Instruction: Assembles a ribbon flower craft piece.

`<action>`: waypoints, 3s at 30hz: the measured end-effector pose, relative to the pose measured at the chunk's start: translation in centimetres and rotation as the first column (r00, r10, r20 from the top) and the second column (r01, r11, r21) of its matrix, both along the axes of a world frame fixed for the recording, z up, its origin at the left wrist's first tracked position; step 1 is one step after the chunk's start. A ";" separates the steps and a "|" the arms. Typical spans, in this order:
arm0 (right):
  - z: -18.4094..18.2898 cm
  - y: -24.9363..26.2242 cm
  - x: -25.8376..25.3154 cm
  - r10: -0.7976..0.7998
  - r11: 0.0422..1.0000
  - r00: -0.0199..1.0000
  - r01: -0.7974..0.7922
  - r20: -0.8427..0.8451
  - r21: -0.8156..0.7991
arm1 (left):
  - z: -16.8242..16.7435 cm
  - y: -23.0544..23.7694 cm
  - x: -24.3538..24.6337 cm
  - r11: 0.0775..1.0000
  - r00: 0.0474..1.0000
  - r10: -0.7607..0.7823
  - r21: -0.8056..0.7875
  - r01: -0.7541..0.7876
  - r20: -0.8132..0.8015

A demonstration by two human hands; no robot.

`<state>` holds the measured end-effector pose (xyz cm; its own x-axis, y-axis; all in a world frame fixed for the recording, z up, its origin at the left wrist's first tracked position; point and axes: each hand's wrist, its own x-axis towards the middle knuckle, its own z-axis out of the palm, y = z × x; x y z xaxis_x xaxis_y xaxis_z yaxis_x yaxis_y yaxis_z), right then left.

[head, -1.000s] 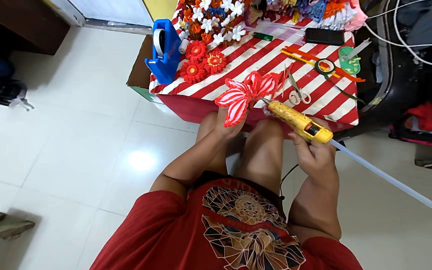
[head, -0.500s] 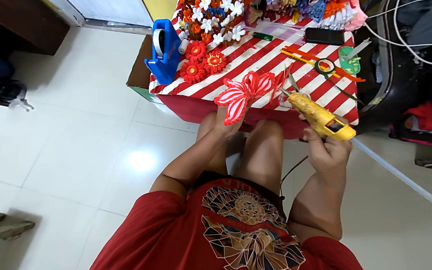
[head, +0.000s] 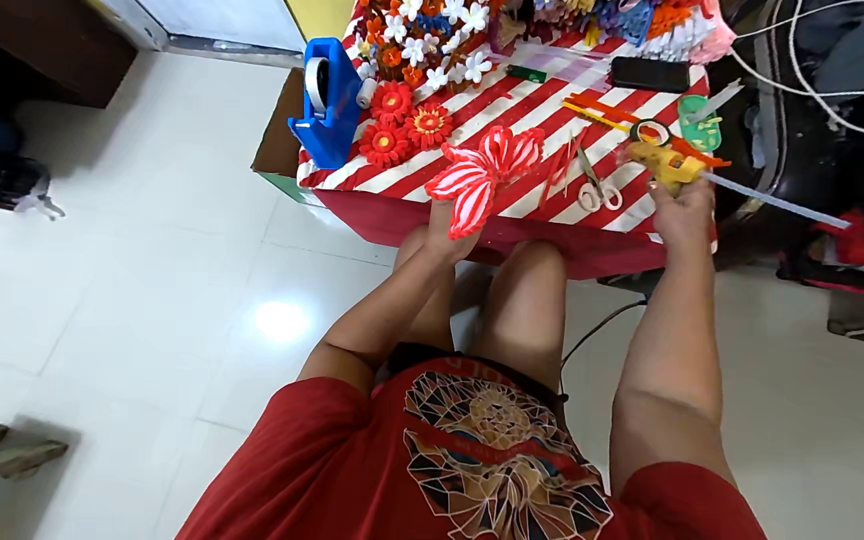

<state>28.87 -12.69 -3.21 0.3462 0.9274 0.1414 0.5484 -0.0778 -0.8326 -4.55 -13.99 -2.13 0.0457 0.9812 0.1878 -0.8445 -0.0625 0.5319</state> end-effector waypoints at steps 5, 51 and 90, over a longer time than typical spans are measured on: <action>-0.3 0.2 -0.2 -0.073 0.981 0.969 0.112 0.236 -0.158 | 0.3 -0.5 0.1 0.999 0.999 -0.038 -0.032 0.039 0.026; 6.8 -7.3 -13.1 0.563 0.568 0.773 -0.619 0.293 0.542 | -0.1 -5.0 -1.1 0.968 0.953 -0.235 0.036 0.247 -0.192; 10.8 -8.6 -16.6 0.487 0.521 0.629 -0.766 0.606 0.377 | 0.5 -5.5 -4.1 0.955 0.785 -0.165 0.101 0.278 -0.597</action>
<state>12.27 -21.29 7.61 -0.5115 0.5523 0.6583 0.5147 0.8104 -0.2800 -8.61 -19.50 -1.62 0.4122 0.8839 0.2209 -0.3858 -0.0503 0.9212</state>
